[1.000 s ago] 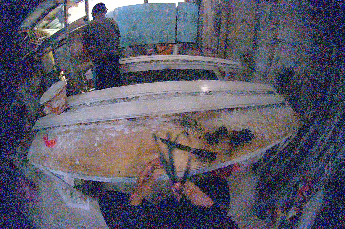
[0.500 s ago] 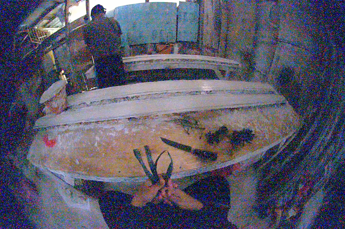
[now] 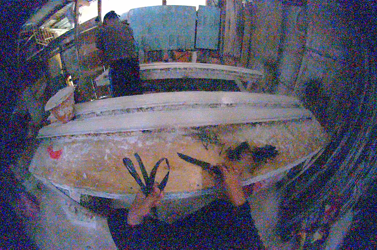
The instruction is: The person sits at a low table and uses a knife to cut a long black rubber strip into smaller pieces. They repeatedly measure, cut, and separate the rubber segments, placing the cut pieces on the table.
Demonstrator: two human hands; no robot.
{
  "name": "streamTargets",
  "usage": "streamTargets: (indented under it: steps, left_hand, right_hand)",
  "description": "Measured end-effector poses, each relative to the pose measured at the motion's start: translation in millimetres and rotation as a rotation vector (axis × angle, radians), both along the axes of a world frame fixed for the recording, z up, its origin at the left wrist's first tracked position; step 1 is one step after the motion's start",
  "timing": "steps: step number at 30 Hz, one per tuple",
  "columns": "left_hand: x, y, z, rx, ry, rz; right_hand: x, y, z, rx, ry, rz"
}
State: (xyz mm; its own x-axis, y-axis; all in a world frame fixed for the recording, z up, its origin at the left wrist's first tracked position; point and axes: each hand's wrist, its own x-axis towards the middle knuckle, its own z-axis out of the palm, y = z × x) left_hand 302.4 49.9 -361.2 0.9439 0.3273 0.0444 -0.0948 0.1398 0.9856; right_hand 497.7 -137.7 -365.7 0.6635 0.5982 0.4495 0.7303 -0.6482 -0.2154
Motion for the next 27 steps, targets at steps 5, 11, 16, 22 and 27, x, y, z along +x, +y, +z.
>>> streamTargets:
  steps: [5,11,16,22,27]
  left_hand:
    - [-2,9,-1,0.473,0.005,0.133]
    - [-5,16,5,0.498,0.156,0.137]
    - [-5,18,11,0.643,0.211,0.248]
    - [0,18,13,0.698,0.310,0.286]
    - [0,15,18,0.731,0.294,0.275]
  right_hand:
    - [19,4,-15,-0.087,-0.019,0.015]
    - [-9,-15,-1,-0.031,0.312,0.020]
    - [-35,-36,14,0.403,0.672,0.252]
    - [-54,-63,36,0.289,0.531,0.276]
    - [-54,-62,43,0.250,0.479,0.288]
